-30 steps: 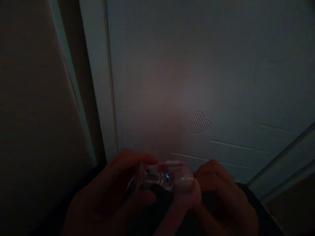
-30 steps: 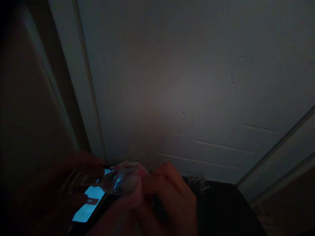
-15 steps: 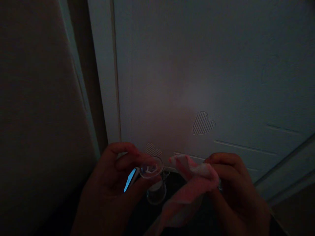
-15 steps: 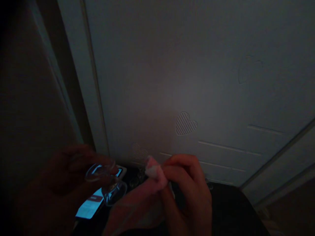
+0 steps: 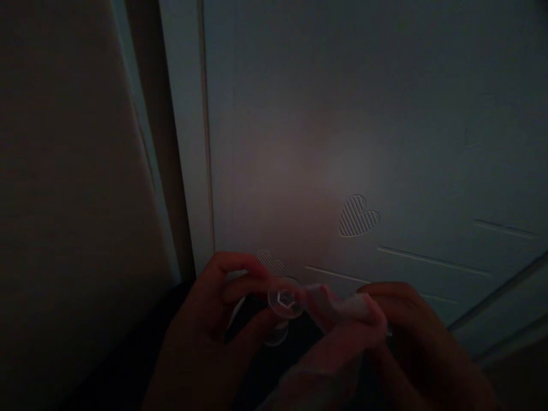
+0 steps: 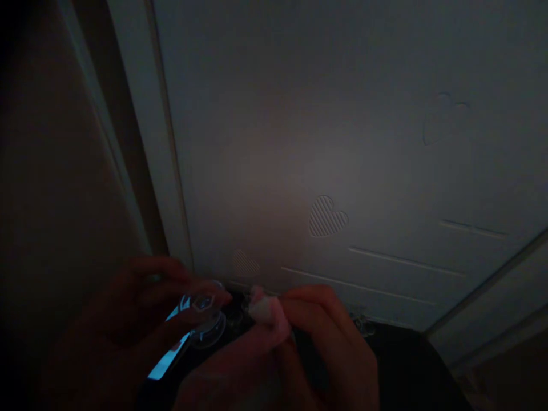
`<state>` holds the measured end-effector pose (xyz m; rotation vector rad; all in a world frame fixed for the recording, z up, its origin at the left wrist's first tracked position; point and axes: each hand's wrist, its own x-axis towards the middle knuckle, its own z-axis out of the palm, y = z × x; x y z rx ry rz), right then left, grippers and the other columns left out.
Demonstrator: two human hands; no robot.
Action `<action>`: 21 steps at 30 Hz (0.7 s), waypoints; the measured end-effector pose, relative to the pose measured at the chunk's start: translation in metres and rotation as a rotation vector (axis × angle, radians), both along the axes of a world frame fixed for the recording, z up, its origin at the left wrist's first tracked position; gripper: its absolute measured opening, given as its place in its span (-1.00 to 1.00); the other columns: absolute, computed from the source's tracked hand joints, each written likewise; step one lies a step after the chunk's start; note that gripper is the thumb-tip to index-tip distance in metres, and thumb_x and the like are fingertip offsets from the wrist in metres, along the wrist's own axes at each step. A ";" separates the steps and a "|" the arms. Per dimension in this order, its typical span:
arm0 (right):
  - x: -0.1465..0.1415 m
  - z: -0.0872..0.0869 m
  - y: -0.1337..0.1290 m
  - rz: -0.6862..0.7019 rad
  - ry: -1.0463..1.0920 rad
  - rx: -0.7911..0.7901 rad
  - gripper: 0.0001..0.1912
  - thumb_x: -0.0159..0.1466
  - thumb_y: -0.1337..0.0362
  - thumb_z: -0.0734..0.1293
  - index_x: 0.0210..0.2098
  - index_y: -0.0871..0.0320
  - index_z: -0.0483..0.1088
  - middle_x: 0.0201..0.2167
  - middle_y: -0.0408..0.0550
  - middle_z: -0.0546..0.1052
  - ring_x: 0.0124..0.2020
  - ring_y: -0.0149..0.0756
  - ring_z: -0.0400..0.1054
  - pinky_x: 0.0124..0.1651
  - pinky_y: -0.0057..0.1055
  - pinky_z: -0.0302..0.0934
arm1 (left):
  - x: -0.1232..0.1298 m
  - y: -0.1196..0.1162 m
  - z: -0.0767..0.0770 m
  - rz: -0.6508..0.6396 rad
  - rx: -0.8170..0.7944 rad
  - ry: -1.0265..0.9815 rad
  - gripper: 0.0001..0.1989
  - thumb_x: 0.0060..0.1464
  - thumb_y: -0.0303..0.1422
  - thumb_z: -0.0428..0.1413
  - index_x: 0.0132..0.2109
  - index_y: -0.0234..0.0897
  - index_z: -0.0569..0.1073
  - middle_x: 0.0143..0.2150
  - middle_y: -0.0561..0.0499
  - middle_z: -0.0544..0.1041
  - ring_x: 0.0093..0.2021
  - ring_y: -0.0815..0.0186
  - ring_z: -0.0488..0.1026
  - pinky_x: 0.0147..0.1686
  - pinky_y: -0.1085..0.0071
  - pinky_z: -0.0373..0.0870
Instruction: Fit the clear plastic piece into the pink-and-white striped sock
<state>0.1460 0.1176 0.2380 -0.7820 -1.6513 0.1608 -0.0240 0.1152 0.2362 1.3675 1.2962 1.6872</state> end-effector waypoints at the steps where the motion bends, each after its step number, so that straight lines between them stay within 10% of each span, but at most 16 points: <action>1: 0.000 0.000 0.000 -0.004 0.004 0.008 -0.87 0.13 0.38 0.27 -0.35 0.09 0.42 -0.42 -0.10 0.45 -0.40 -0.35 0.38 -0.45 -0.51 0.28 | 0.000 0.000 -0.001 -0.006 0.010 0.047 -0.73 -0.16 -0.32 0.20 -0.29 -0.13 0.28 -0.41 0.14 0.57 -0.38 0.28 0.54 -0.46 0.49 0.49; 21: -0.006 0.006 0.001 0.065 -0.177 -0.063 -0.86 0.11 0.38 0.27 -0.40 0.06 0.46 -0.48 -0.15 0.42 -0.54 -0.47 0.33 -0.60 -0.63 0.22 | 0.001 -0.003 -0.003 0.060 0.035 0.368 -0.86 -0.08 -0.29 0.12 -0.29 -0.06 0.49 -0.38 0.14 0.57 -0.42 0.33 0.50 -0.52 0.53 0.44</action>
